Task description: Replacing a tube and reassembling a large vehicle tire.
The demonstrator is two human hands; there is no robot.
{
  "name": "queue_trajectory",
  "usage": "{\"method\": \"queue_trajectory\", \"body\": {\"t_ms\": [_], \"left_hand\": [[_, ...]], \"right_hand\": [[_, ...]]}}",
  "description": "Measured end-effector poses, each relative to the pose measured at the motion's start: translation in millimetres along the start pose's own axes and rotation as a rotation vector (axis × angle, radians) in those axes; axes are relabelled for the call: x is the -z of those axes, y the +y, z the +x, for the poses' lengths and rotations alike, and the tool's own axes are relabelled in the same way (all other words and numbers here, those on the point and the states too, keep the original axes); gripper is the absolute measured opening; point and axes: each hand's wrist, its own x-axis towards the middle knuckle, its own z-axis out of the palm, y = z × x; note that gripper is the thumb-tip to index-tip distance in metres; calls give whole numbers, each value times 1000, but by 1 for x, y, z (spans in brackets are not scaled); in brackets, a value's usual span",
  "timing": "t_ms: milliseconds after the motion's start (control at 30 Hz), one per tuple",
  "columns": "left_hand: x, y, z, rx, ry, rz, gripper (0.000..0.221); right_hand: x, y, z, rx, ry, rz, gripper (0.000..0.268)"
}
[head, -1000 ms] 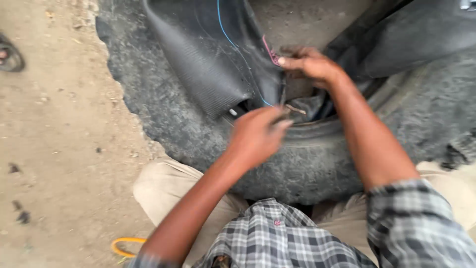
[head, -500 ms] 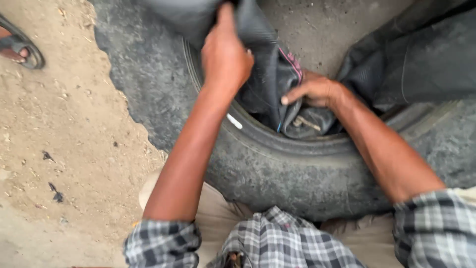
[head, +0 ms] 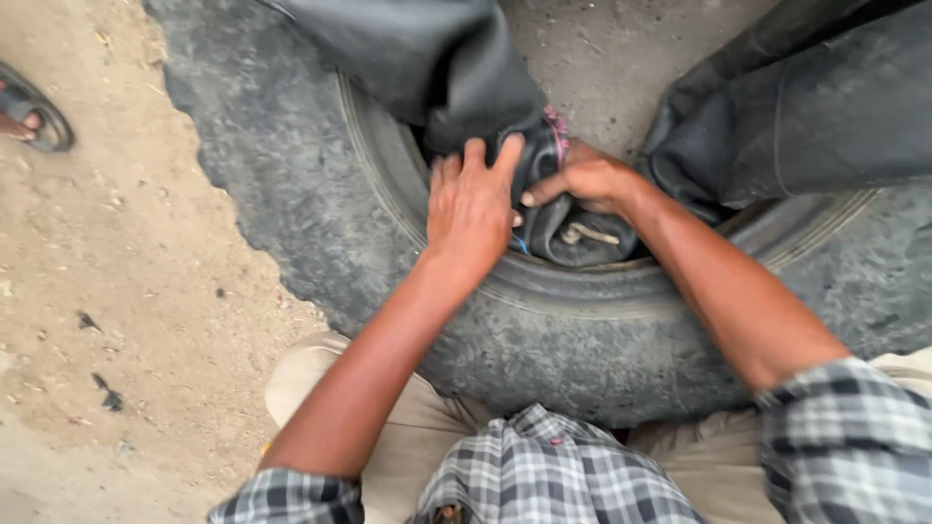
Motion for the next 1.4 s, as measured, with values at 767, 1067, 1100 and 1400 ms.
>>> {"method": "queue_trajectory", "body": {"t_ms": [767,1067,1100,1400], "left_hand": [[-39,-23,29,-48,-231,607,64],[-134,-81,44,-115,283,473,29],[-123,-76,25,-110,259,463,29],[-33,0,10,-528,-105,42,30]], "right_hand": [[-13,59,11,514,88,-704,54],[-1,49,15,-25,-125,-1080,60],[-6,49,3,-45,-141,-1070,60],[38,-8,-35,-220,-271,-973,62]]}}
